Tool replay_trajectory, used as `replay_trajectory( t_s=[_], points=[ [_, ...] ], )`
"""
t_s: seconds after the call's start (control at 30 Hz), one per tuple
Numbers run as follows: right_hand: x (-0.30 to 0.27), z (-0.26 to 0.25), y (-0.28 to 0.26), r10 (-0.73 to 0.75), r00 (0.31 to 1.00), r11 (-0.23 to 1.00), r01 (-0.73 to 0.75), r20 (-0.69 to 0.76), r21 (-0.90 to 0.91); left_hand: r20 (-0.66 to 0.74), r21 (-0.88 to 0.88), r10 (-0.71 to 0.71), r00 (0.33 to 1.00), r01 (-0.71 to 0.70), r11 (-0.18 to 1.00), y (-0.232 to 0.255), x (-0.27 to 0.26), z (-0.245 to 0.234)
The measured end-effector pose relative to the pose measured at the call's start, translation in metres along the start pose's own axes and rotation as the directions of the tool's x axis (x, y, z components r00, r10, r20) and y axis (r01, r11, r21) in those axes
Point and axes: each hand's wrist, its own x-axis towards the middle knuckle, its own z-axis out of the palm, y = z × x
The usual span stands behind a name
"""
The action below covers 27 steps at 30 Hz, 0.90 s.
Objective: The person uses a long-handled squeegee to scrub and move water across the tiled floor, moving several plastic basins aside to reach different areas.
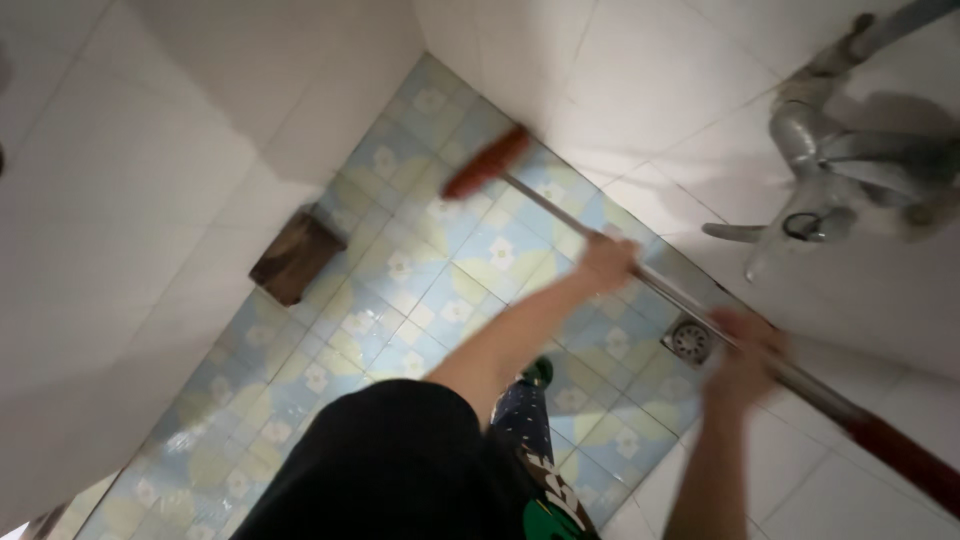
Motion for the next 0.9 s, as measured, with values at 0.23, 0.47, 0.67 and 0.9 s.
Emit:
replay_trajectory(
  t_s=[0.23,0.47,0.67,0.9],
  points=[
    [-0.008,-0.150,-0.054,-0.386,0.888,0.906,0.416,-0.251,0.079,0.290,-0.283,0.338,0.895,-0.257,0.924,0.186,-0.006,0.033],
    [-0.018,-0.105,0.053,-0.457,0.875,0.865,0.479,-0.159,0.152,0.286,-0.069,0.289,0.914,-0.281,0.957,0.075,-0.020,0.015],
    [-0.034,0.061,0.132,0.012,1.000,0.942,-0.018,0.018,0.334,0.372,0.243,-0.183,0.910,0.095,0.965,-0.084,-0.018,-0.070],
    [-0.066,0.206,0.104,-0.195,0.829,0.973,0.096,0.523,0.211,0.102,-0.066,-0.544,0.833,0.552,0.831,-0.196,-0.085,-0.127]
  ],
)
